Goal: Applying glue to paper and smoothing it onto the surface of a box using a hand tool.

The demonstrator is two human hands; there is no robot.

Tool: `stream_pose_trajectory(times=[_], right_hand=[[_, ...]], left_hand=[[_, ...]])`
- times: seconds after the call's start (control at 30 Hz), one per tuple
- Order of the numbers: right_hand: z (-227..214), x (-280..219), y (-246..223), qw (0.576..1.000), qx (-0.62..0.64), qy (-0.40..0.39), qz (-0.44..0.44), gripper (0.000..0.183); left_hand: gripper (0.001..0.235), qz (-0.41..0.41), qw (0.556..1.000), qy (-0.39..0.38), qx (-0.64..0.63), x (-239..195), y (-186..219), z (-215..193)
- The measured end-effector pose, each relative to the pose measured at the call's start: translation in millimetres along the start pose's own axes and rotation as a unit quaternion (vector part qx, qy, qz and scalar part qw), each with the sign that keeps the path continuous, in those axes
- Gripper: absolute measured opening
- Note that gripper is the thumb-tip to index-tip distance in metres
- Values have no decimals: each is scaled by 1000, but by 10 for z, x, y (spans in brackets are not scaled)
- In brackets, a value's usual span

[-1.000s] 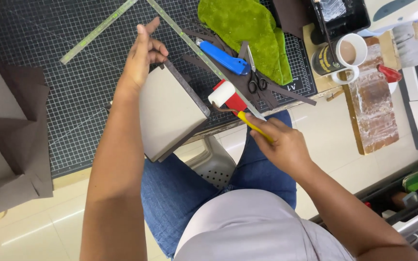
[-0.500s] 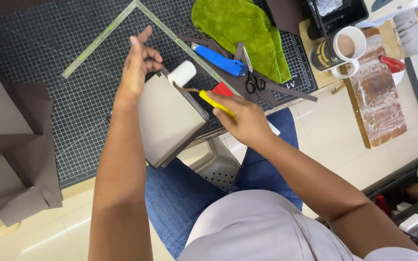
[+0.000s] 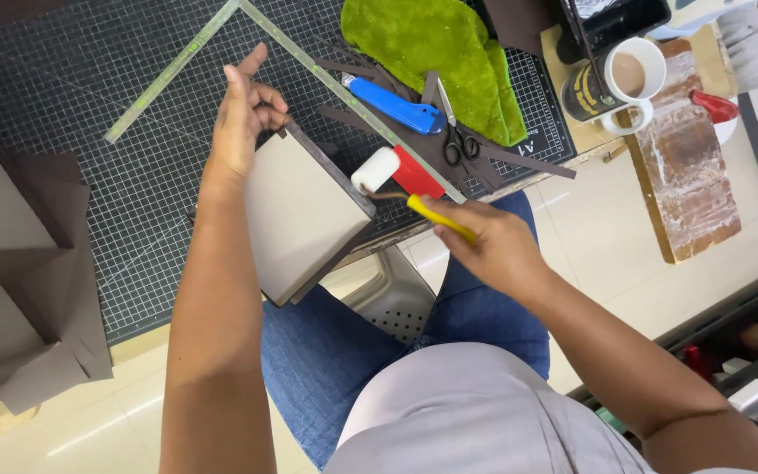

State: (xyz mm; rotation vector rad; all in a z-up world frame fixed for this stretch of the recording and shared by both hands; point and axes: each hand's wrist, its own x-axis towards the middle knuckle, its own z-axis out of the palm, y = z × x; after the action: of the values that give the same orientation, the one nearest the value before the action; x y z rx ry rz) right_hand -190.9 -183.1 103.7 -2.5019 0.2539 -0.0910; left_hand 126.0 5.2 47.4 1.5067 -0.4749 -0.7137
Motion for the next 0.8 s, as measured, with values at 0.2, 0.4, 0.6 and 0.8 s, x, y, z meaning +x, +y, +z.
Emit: stream_pose_trajectory(times=[0.2, 0.4, 0.6, 0.8], right_hand=[[-31, 45, -75, 997, 58, 40, -36, 51], [-108, -66, -39, 999, 24, 38, -17, 48], [-151, -123, 121, 1000, -15, -4, 9, 43], [-1036, 251, 776, 979, -82, 180, 39, 43]], left_hand=[[111, 4, 1000, -3, -10, 5, 4, -3], [113, -15, 1000, 7, 3, -14, -1, -15], [114, -2, 1000, -1, 4, -53, 54, -14], [117, 4, 999, -7, -37, 48, -28, 1]])
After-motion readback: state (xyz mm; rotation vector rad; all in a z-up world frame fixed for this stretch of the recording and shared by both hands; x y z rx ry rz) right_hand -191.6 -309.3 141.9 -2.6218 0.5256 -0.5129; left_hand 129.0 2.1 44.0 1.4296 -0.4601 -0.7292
